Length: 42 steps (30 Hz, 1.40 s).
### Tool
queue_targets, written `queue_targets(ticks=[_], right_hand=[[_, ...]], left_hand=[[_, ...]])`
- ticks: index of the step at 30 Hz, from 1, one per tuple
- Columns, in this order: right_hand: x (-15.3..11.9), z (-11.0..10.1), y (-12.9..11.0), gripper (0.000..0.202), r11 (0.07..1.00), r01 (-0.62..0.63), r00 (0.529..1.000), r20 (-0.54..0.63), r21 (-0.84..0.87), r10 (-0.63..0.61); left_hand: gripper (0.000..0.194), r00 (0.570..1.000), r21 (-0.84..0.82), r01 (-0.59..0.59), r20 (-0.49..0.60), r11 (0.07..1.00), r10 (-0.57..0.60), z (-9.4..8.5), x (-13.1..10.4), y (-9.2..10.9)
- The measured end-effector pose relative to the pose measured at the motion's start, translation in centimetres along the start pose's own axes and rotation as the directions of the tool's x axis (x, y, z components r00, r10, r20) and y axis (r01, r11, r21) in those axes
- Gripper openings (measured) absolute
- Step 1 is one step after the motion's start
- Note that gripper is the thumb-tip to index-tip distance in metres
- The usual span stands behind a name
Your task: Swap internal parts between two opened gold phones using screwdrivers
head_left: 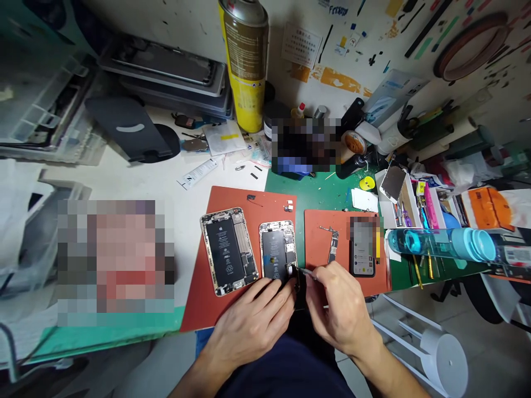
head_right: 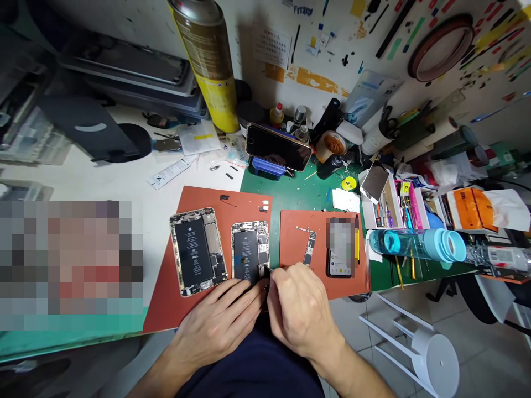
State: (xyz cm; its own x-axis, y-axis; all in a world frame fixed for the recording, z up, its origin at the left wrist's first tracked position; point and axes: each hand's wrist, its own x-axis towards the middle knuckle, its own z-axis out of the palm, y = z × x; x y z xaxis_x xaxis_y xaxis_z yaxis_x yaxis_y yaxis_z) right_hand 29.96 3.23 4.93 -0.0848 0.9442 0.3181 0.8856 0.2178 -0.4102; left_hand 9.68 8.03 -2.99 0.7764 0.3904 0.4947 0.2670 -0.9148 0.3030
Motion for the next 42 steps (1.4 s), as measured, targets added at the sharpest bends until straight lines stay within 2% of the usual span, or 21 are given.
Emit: queue_targets(ticks=[7, 9, 11, 13, 14, 16, 18, 20, 22, 24, 28, 31, 34, 38, 42], right_hand=[[-0.7, 0.3, 0.2, 0.021, 0.999, -0.042, 0.996, -0.081, 0.008, 0.043], [-1.0, 0.1, 0.3, 0.023, 0.995, -0.092, 0.987, -0.128, 0.049, 0.097], [-1.5, -0.2, 0.4, 0.024, 0.976, -0.189, 0.960, -0.190, 0.111, 0.207], [-2.1, -0.4, 0.7, 0.021, 0.914, -0.334, 0.895, -0.225, 0.232, 0.385], [-2.5, -0.6, 0.9, 0.019, 0.852, -0.417, 0.842, -0.217, 0.317, 0.493], [-3.2, -0.8, 1.3, 0.019, 0.677, -0.545, 0.713, -0.152, 0.495, 0.685], [-3.9, -0.9, 1.7, 0.027, 0.514, -0.591, 0.606, -0.078, 0.622, 0.792], [-4.5, -0.9, 1.8, 0.033, 0.429, -0.585, 0.548, -0.056, 0.689, 0.835], [-5.0, -1.0, 1.8, 0.036, 0.387, -0.565, 0.523, -0.046, 0.728, 0.851], [-5.5, -1.2, 1.7, 0.036, 0.357, -0.539, 0.516, -0.036, 0.763, 0.856], [-6.5, -1.8, 2.1, 0.036, 0.351, -0.513, 0.498, -0.061, 0.784, 0.865], [-7.6, -2.6, 3.0, 0.039, 0.398, -0.522, 0.418, -0.182, 0.754, 0.890], [-9.0, -3.3, 3.7, 0.042, 0.427, -0.539, 0.312, -0.298, 0.726, 0.902], [-10.8, -3.6, 4.1, 0.042, 0.420, -0.555, 0.260, -0.330, 0.718, 0.907], [-11.8, -4.1, 4.2, 0.035, 0.463, -0.503, 0.195, -0.426, 0.730, 0.883]], left_hand=[[0.028, 1.000, 0.010, 0.008, 0.019, 1.000, -0.008, 0.1, -0.1, -0.1], [0.027, 1.000, 0.020, 0.003, 0.029, 1.000, -0.004, 0.0, 0.0, -0.1], [0.028, 0.999, 0.026, -0.002, 0.043, 1.000, 0.001, -0.2, 0.0, -0.2], [0.027, 0.999, 0.009, 0.002, 0.043, 1.000, -0.002, -0.5, 0.1, -0.2], [0.027, 0.999, -0.009, 0.019, 0.027, 1.000, -0.019, -0.7, 0.2, -0.2], [0.028, 0.995, -0.058, 0.091, -0.030, 0.994, -0.093, -1.0, 0.6, -0.1], [0.028, 0.979, -0.119, 0.181, -0.076, 0.976, -0.190, -1.2, 1.6, 0.3], [0.019, 0.959, -0.175, 0.260, -0.069, 0.950, -0.276, -1.0, 3.0, 0.8], [0.013, 0.945, -0.219, 0.312, -0.032, 0.925, -0.326, -0.6, 4.6, 1.4], [0.015, 0.946, -0.256, 0.312, -0.005, 0.915, -0.324, 0.0, 5.9, 1.9], [0.022, 0.972, -0.329, 0.234, 0.047, 0.915, -0.232, 1.2, 7.6, 2.1], [0.019, 0.981, -0.310, 0.190, 0.086, 0.932, -0.171, 2.3, 8.9, 2.0], [0.017, 0.983, -0.158, 0.153, 0.123, 0.975, -0.135, 4.0, 10.7, 2.2], [0.020, 0.977, -0.054, 0.151, 0.161, 0.987, -0.141, 6.4, 12.7, 2.7], [0.020, 0.975, -0.018, 0.156, 0.161, 0.988, -0.151, 7.7, 13.2, 2.8]])
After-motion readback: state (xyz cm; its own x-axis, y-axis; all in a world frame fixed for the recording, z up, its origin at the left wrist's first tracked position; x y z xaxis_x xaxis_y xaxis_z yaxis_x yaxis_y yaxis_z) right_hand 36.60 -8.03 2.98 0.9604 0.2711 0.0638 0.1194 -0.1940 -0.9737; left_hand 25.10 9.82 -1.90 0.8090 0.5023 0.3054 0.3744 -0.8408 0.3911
